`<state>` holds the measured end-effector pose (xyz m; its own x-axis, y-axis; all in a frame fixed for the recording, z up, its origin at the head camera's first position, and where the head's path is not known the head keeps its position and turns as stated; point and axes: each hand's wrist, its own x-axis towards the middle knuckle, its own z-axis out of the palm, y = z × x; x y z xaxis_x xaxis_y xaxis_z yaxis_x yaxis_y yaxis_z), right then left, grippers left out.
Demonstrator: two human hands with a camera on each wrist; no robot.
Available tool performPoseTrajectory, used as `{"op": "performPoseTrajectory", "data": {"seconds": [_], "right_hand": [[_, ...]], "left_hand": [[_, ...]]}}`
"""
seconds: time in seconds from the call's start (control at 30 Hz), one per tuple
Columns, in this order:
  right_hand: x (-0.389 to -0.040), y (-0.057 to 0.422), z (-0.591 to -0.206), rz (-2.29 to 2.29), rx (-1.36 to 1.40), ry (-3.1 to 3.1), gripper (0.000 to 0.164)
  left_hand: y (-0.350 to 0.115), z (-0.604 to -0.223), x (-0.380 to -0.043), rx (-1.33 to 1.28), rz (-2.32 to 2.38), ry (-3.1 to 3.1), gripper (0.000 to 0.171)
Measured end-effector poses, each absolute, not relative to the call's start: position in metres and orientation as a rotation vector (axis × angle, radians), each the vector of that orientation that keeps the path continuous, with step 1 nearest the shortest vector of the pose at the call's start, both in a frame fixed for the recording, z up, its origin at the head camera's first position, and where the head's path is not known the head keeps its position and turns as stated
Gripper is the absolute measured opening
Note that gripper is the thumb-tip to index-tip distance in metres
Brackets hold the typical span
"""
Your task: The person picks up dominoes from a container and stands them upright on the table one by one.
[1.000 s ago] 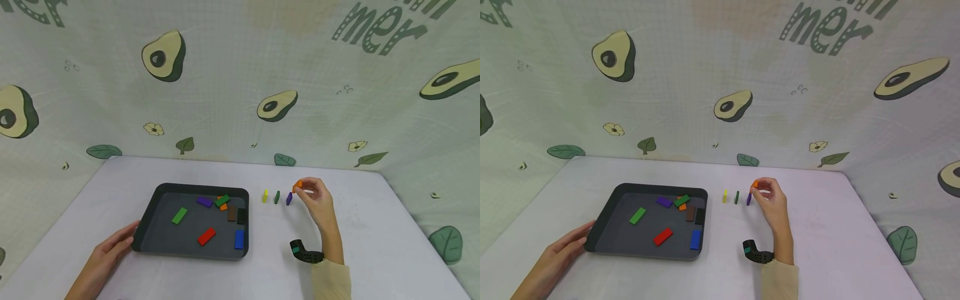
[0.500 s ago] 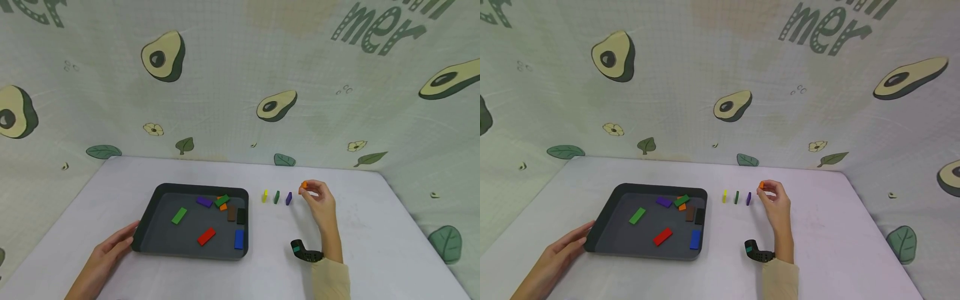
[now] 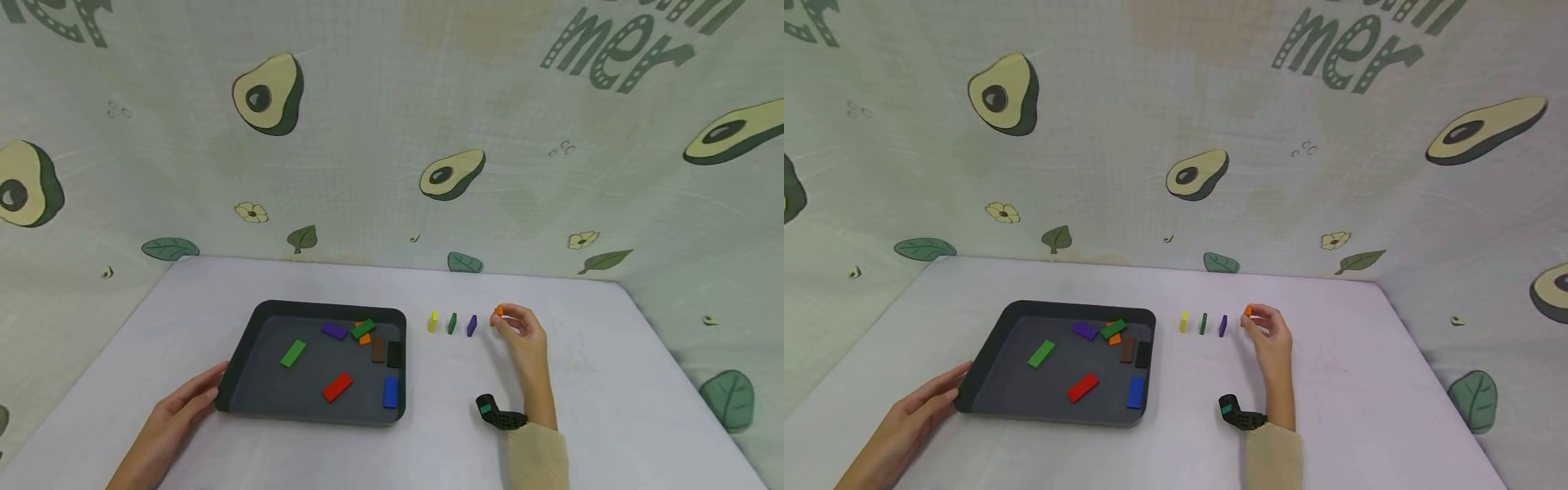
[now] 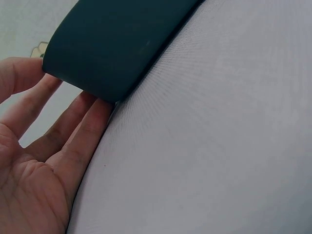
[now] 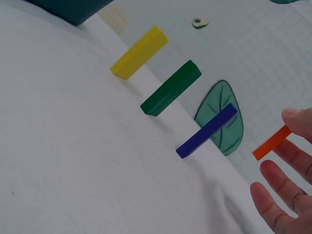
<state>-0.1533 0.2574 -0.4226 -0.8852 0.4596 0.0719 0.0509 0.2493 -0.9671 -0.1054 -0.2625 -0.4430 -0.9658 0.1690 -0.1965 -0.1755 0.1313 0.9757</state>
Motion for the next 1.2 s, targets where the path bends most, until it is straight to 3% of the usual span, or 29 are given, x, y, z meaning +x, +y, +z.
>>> {"op": "performPoseTrajectory", "data": {"seconds": [1.2], "right_hand": [[-0.155,0.261,-0.441,1.751,-0.561,-2.311,0.033]], "left_hand": [[-0.262,-0.443,-0.105,-0.047,1.857,2.179,0.060]]}}
